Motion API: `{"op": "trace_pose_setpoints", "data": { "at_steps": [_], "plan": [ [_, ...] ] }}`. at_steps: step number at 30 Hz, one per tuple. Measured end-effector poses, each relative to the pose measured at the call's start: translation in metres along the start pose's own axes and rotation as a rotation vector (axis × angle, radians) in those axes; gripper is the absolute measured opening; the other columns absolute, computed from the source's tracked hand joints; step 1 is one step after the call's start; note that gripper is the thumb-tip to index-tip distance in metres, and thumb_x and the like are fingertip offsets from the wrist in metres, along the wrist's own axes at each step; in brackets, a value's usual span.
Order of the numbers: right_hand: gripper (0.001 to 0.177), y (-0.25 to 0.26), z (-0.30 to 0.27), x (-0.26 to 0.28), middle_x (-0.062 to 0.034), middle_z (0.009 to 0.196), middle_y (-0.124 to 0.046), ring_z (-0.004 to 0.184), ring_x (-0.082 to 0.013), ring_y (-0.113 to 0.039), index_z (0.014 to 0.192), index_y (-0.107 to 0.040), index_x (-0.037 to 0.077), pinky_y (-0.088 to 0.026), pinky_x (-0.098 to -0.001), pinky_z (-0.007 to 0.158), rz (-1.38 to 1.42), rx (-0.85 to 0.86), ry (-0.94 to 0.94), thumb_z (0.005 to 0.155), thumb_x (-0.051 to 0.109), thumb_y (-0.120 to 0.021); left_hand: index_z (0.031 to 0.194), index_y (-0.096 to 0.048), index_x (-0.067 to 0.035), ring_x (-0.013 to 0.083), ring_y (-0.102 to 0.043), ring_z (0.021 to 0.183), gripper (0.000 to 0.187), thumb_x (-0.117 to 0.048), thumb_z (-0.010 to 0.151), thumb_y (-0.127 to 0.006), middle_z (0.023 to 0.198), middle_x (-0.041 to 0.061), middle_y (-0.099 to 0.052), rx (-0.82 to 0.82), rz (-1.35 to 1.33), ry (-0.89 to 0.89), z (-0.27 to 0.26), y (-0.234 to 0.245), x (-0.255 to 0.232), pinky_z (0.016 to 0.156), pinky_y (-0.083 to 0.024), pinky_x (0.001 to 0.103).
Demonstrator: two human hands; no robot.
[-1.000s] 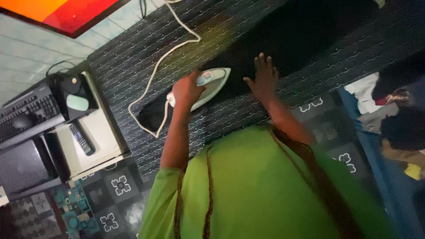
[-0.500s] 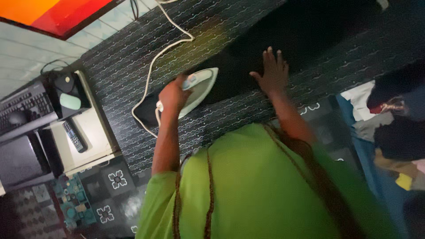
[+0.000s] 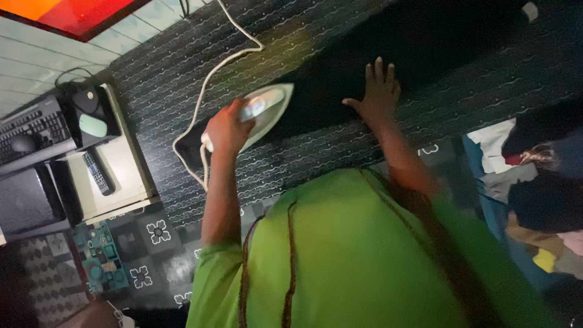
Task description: The person irons a pair of black trousers on an ironing board using an iron, moving it across the legs, then folds the trousers and picks them up.
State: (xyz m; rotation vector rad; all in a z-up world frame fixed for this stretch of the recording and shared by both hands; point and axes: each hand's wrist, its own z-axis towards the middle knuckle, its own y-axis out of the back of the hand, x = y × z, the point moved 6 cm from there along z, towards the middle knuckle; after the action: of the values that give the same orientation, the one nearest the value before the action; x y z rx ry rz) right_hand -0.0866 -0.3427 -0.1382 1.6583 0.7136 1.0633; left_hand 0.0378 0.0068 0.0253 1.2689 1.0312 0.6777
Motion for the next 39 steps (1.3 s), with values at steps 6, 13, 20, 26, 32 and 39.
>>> {"op": "trace_pose_setpoints", "data": {
  "at_steps": [6, 13, 20, 26, 32, 39],
  "plan": [
    [0.135, 0.029, -0.004, 0.01, -0.0148, 0.173, -0.002, 0.158, -0.0398, -0.005, 0.165, -0.009, 0.005, -0.019, -0.0593, 0.123, 0.026, 0.183, -0.024, 0.071, 0.073, -0.079, 0.122, -0.069, -0.02, 0.0362, -0.072, 0.096, 0.055, -0.03, 0.071, -0.087, 0.106, 0.013, -0.076, 0.012, -0.104, -0.22, 0.043, -0.021, -0.111, 0.08, -0.055, 0.049],
    [0.146, 0.023, -0.012, 0.002, -0.017, 0.173, -0.002, 0.161, -0.0332, -0.005, 0.164, 0.0, 0.003, -0.015, -0.0547, 0.127, 0.226, 0.069, -0.176, 0.065, 0.056, -0.093, 0.126, -0.065, -0.023, 0.0385, -0.071, 0.098, 0.054, -0.033, 0.075, -0.083, 0.105, 0.015, -0.075, 0.101, -0.14, -0.119, 0.075, -0.075, -0.168, 0.08, -0.055, 0.051],
    [0.146, 0.008, -0.003, -0.001, -0.0167, 0.172, 0.004, 0.16, -0.033, 0.001, 0.163, 0.001, 0.003, -0.012, -0.0517, 0.127, 0.083, 0.136, -0.128, 0.066, 0.066, -0.087, 0.13, -0.063, -0.02, 0.0397, -0.071, 0.095, 0.052, -0.029, 0.081, -0.077, 0.103, 0.017, -0.075, -0.002, -0.105, -0.116, 0.076, -0.086, -0.171, 0.078, -0.055, 0.052],
    [0.145, -0.001, -0.009, -0.003, -0.0174, 0.173, 0.0, 0.161, -0.0326, -0.003, 0.165, -0.002, 0.003, -0.014, -0.0499, 0.128, 0.049, 0.062, -0.121, 0.065, 0.065, -0.087, 0.126, -0.062, -0.022, 0.0386, -0.072, 0.094, 0.047, -0.031, 0.082, -0.077, 0.103, 0.016, -0.075, 0.022, -0.067, -0.155, 0.085, -0.09, -0.172, 0.075, -0.056, 0.052],
    [0.151, -0.005, -0.003, -0.001, -0.0165, 0.172, -0.004, 0.159, -0.0313, -0.008, 0.162, 0.0, 0.002, -0.02, -0.0476, 0.126, -0.016, 0.136, -0.227, 0.059, 0.065, -0.089, 0.132, -0.06, -0.018, 0.0418, -0.071, 0.09, 0.055, -0.031, 0.081, -0.077, 0.102, 0.019, -0.073, 0.083, -0.063, -0.317, 0.08, -0.086, -0.183, 0.071, -0.055, 0.054],
    [0.147, -0.019, -0.018, -0.005, -0.0168, 0.173, -0.006, 0.159, -0.0344, -0.01, 0.163, 0.001, 0.004, -0.029, -0.0574, 0.12, 0.128, 0.016, -0.243, 0.064, 0.06, -0.091, 0.131, -0.06, -0.017, 0.0407, -0.072, 0.091, 0.053, -0.031, 0.082, -0.076, 0.103, 0.018, -0.073, 0.065, -0.083, -0.218, 0.089, -0.085, -0.184, 0.072, -0.056, 0.054]
  ]
}}
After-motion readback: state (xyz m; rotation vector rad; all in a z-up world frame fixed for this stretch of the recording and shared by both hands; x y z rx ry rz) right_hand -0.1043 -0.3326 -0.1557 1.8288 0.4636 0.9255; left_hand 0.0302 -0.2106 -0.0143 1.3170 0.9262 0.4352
